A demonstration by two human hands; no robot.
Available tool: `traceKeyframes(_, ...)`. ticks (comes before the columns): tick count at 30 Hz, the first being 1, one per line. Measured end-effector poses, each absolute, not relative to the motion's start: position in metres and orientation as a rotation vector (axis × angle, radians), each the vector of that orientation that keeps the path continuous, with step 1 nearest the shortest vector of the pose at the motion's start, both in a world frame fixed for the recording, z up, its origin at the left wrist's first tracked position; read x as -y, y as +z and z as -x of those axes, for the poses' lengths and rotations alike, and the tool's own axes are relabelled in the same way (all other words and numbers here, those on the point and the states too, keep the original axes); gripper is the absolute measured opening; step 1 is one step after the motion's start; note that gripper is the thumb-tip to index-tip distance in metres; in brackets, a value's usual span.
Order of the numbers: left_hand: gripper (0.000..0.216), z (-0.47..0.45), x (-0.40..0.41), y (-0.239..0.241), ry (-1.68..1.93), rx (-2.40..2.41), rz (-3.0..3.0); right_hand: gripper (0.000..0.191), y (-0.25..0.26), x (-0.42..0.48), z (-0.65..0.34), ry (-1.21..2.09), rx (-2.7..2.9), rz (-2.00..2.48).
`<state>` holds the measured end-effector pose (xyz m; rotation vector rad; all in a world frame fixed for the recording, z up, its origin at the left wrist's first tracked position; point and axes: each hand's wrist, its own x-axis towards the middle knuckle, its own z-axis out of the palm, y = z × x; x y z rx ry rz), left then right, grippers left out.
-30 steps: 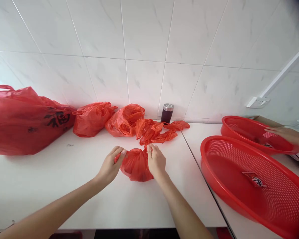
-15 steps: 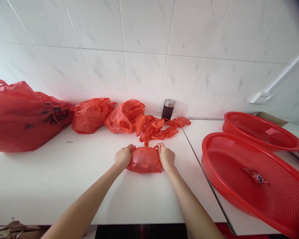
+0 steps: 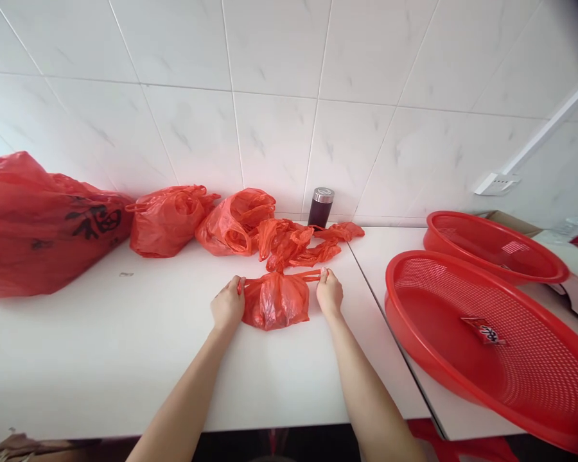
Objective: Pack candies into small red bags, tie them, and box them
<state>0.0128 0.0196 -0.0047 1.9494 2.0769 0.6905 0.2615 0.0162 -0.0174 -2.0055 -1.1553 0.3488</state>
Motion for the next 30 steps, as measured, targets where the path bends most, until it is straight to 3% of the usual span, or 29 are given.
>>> traceKeyframes(10,0.051,0.010,0.025,0.022,0.840,-1.703,-1.604,0.047,-0.018,-0.008,-0.267,0.729,0.893,1.508)
traceKeyframes(14,0.045,0.014,0.030,0.032,0.934,-1.653,-1.464,0.053,-0.010,-0.006,-0.262,0.875,0.840,1.317)
traceKeyframes(18,0.038,-0.009,0.031,0.044,1.300,-1.819,-1.976,0.068,-0.006,-0.001,-0.248,0.912,0.910,1.206)
traceKeyframes(20,0.031,-0.029,0.029,0.046,1.195,-1.728,-2.331,0.087,-0.005,0.005,-0.241,0.896,1.011,1.219)
traceKeyframes(23,0.034,-0.056,0.020,0.043,0.709,-1.551,-2.497,0.100,-0.005,0.014,-0.236,0.919,1.213,1.191)
traceKeyframes(26,0.023,-0.066,0.005,0.040,0.398,-1.535,-2.411,0.091,-0.004,0.018,-0.238,0.919,1.410,1.161)
traceKeyframes(30,0.014,-0.059,-0.006,0.048,0.400,-1.560,-2.333,0.079,-0.003,0.015,-0.239,0.824,1.364,1.170)
